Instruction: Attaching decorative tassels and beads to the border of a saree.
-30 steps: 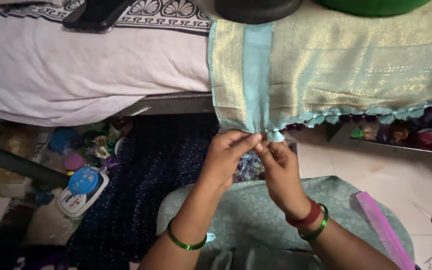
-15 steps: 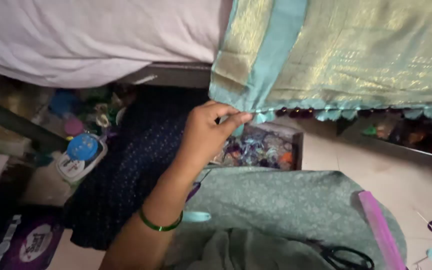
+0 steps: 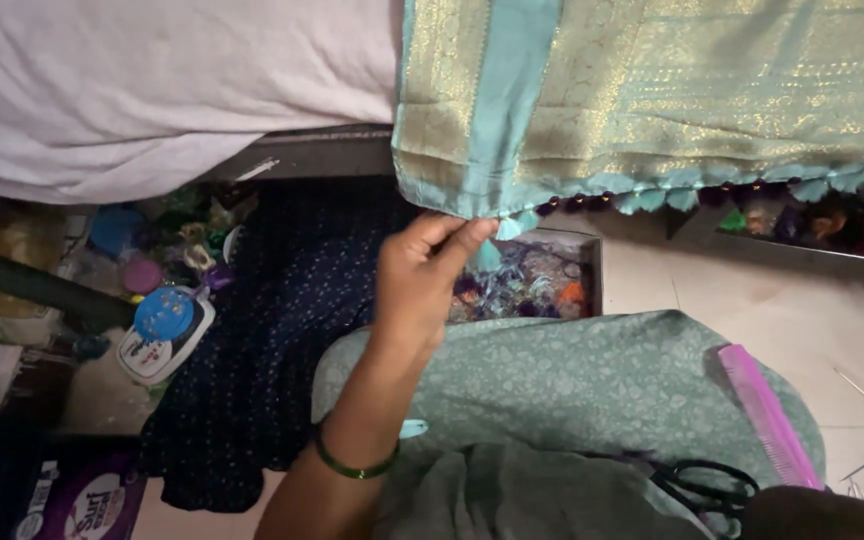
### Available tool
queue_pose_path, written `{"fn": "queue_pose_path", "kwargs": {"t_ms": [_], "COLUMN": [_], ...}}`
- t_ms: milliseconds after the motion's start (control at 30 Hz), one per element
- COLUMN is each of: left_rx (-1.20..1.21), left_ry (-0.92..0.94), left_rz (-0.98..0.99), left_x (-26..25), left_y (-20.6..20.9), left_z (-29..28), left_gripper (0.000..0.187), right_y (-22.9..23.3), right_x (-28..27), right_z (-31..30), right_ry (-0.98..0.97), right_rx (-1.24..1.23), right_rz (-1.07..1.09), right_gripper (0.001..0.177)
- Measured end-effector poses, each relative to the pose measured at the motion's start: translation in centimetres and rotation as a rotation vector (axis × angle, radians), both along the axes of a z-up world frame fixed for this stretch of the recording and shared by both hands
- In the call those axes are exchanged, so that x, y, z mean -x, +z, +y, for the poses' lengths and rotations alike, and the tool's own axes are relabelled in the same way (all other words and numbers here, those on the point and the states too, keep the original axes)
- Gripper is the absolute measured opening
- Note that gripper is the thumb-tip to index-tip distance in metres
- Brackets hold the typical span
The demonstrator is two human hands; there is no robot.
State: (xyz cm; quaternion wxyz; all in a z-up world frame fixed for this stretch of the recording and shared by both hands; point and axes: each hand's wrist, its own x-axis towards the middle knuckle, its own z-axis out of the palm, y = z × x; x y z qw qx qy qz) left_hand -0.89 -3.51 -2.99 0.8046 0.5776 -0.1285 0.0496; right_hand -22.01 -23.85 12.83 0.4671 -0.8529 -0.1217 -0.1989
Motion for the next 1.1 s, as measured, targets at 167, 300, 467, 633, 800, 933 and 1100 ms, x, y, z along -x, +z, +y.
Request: {"fn": "queue_pose_path", "kwargs": {"t_ms": [167,300,467,633,800,933,1100], "left_rx": [0.086,0.219,0.345,0.358,0.410,0.517,0.543], "left_ry": [0.031,-0.001,-0.106,-0.079,-0.121,-0.103,-0.116], "left_rz": [0.198,0.253,0.157,0.229,0.183,0.226,0.293], "left_x": [1.6,2.2,1.3,2.0,1.3,0.6,0.4], "left_y": [-0.2,1.7,-1.5,0.8,-1.8,-1.7,-1.3], "left_z": [-1.5,-2.0,-2.1,-3.1,-3.2,-1.8,-1.4], "left_gripper": [0.022,0.021,0.018,0.018,0.019,0.017,0.014], "right_y": [-3.5,-9.9,-13.2,-12.8,-13.7,-14.7,-14.9], "right_x": [-6.0,-12.1,-13.9,-13.8,-14.3,-13.3,-11.4], "right_z": [1.5,3.8,2.1,2.3,1.4,-1.7,-4.8], "right_ry": [0.029,0.078,0.057,0.186,0.158,0.077,-0.099], "right_rx": [0.001,0.012,-0.469,-0.576,-0.523,-0.497,-0.478], "right_rz": [-0.003,0.011,0.444,0.384,0.390,0.419,0.428], "right_gripper": [0.011,0.011,0.013,0.011,0.011,0.012,0.013]}}
